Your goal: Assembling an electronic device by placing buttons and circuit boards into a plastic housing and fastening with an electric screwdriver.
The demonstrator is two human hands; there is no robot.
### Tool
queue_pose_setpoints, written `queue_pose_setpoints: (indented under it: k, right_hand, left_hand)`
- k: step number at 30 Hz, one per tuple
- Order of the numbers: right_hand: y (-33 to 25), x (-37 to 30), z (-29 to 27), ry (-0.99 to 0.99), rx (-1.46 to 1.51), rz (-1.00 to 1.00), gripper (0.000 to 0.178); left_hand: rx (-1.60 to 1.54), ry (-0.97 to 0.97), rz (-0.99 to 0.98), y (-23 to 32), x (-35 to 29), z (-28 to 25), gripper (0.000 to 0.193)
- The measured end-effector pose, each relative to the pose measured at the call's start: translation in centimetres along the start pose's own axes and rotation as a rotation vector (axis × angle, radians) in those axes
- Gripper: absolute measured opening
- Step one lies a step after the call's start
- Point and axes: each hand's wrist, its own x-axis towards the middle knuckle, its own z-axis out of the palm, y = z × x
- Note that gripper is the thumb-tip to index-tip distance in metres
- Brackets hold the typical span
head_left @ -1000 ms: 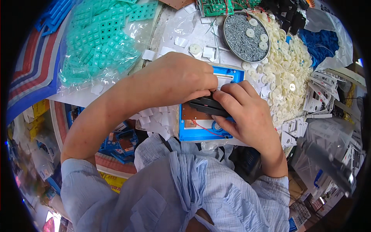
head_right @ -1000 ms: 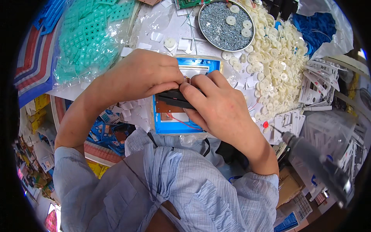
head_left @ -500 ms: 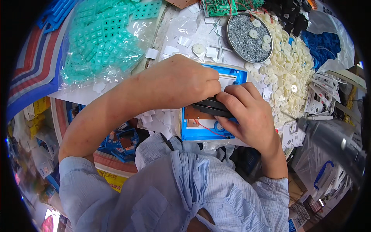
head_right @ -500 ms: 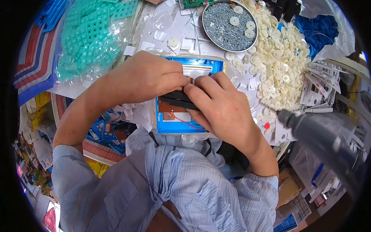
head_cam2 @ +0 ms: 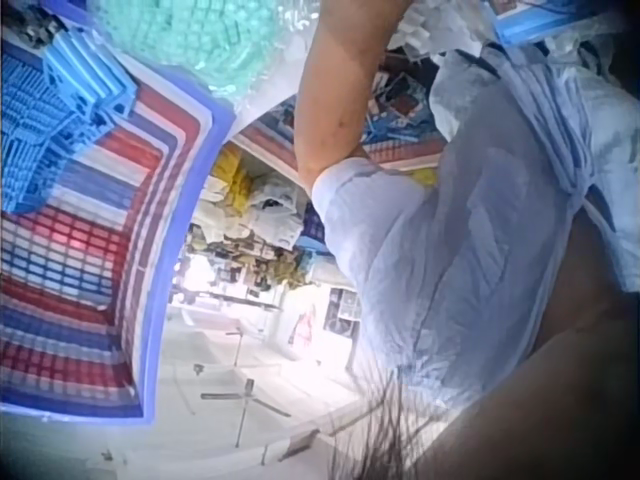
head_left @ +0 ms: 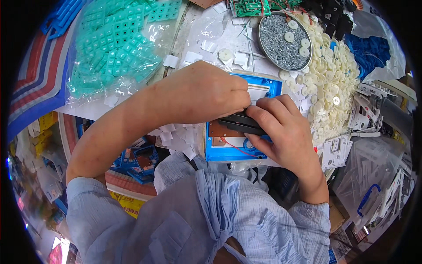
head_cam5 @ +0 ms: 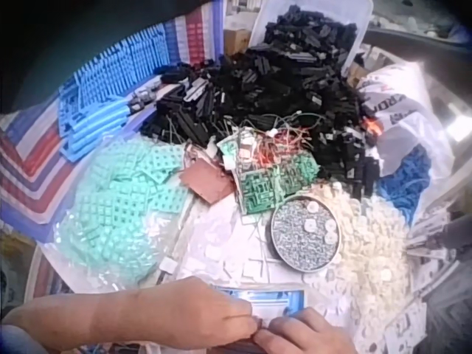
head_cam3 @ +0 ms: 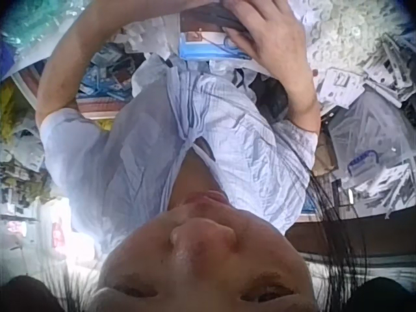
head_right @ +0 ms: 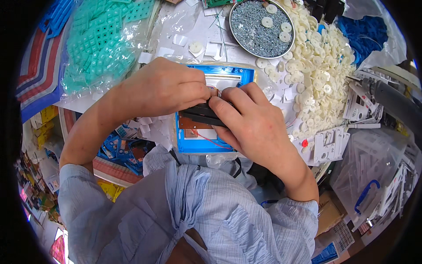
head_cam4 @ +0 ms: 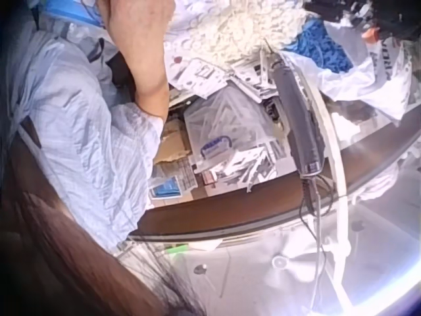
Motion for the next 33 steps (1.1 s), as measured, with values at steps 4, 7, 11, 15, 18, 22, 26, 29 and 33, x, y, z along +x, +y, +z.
queue_pose_setpoints:
  k: [4,7,11,15,18,22,26,29,33]
  right_hand:
    - [0.0,0.0,-0.1,-0.003,0.007,0.007,0.052]
    - [0.1,0.0,0.0,0.003,0.001,0.004,0.053]
    - [0.1,-0.1,0.2,0.026,0.009,0.005,0.052]
    - [0.1,-0.3,0.5,0.059,0.020,0.042,0.051]
    - [0.0,-0.3,0.5,0.050,-0.005,0.027,0.051]
    - [-0.2,-0.4,0.7,0.077,0.032,0.049,0.051]
    - [-0.1,-0.4,1.0,0.102,0.063,0.065,0.050]
    - [-0.2,-0.5,1.0,0.099,0.059,0.071,0.050]
    - [-0.2,-0.4,0.9,0.081,0.057,0.073,0.050]
  left_hand:
    - [-0.022,-0.017,-0.001,-0.1,0.2,-0.1,0.016]
    - [-0.039,-0.032,-0.017,-0.1,0.2,-0.1,0.016]
    - [-0.057,-0.072,-0.036,-0.1,0.4,-0.3,0.017]
    - [-0.162,-0.032,-0.020,-0.3,0.4,-0.8,0.016]
    - [-0.282,-0.048,-0.033,-0.8,0.3,-1.3,0.014]
    - [-0.232,-0.076,-0.046,-0.6,0.4,-1.5,0.012]
    - [-0.076,-0.048,-0.043,-0.1,0.3,-1.3,0.012]
    - [-0.031,-0.033,-0.019,0.0,-0.1,-1.6,0.014]
    - [-0.013,0.019,0.014,-0.1,-0.4,-1.4,0.015]
